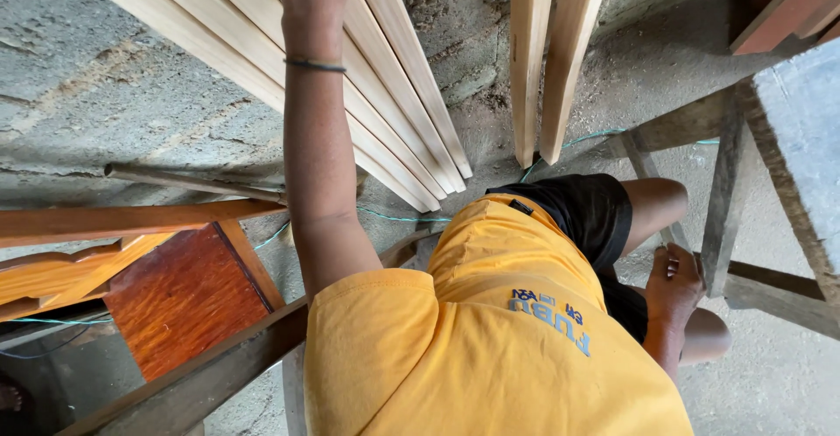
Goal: Refining a mortise with a chisel and sanding a wooden beam
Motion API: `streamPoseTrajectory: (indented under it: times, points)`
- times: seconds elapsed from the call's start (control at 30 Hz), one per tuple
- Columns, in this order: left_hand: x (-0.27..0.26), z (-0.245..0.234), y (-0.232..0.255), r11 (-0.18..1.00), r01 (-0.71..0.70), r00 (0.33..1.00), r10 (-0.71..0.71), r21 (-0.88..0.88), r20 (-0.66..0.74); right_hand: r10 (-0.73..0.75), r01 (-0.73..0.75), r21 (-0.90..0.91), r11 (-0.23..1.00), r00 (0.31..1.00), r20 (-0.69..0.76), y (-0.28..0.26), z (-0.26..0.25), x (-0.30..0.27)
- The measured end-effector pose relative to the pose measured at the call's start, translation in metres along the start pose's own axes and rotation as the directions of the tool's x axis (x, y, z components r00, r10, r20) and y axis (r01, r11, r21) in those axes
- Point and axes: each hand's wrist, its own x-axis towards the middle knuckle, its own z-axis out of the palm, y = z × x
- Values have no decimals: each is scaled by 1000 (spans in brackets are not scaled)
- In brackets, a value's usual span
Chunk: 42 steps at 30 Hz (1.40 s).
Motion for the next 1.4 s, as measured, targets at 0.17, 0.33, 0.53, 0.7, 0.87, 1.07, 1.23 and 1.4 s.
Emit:
streamPoseTrajectory:
  times: [0.17,0.33,0.53,0.7,0.87,1.07,1.23,1.4]
  points:
    - [7,-8,-18,991,109,993,-106,72,-50,83,-82,-22,996,996,43,-6,-1,4]
    - [8,-11,-21,988,-27,1000,29,152,-10,32,-31,-26,999,999,43,-11,4,12]
    - [-13,-15,-17,976,-14,998,-1,219,68,-32,31,5,999,998,55,2,4,3]
    - [-30,-27,33,739,-1,785,-417,674,458,103,-100,-39,994,990,99,8,-4,-8]
    - [-110,-16,89,963,91,844,-209,252,494,-4,2,-27,1000,999,-49,15,-7,-12]
    - [-144,31,144,845,233,887,19,-482,462,30,-36,-49,998,992,-122,18,-6,-20]
    - [-113,75,172,680,319,908,-20,-660,418,104,-113,-67,991,986,-128,21,-5,-30]
    - [-69,97,187,581,424,892,-139,-695,429,98,-108,-54,993,983,-153,22,-8,-30]
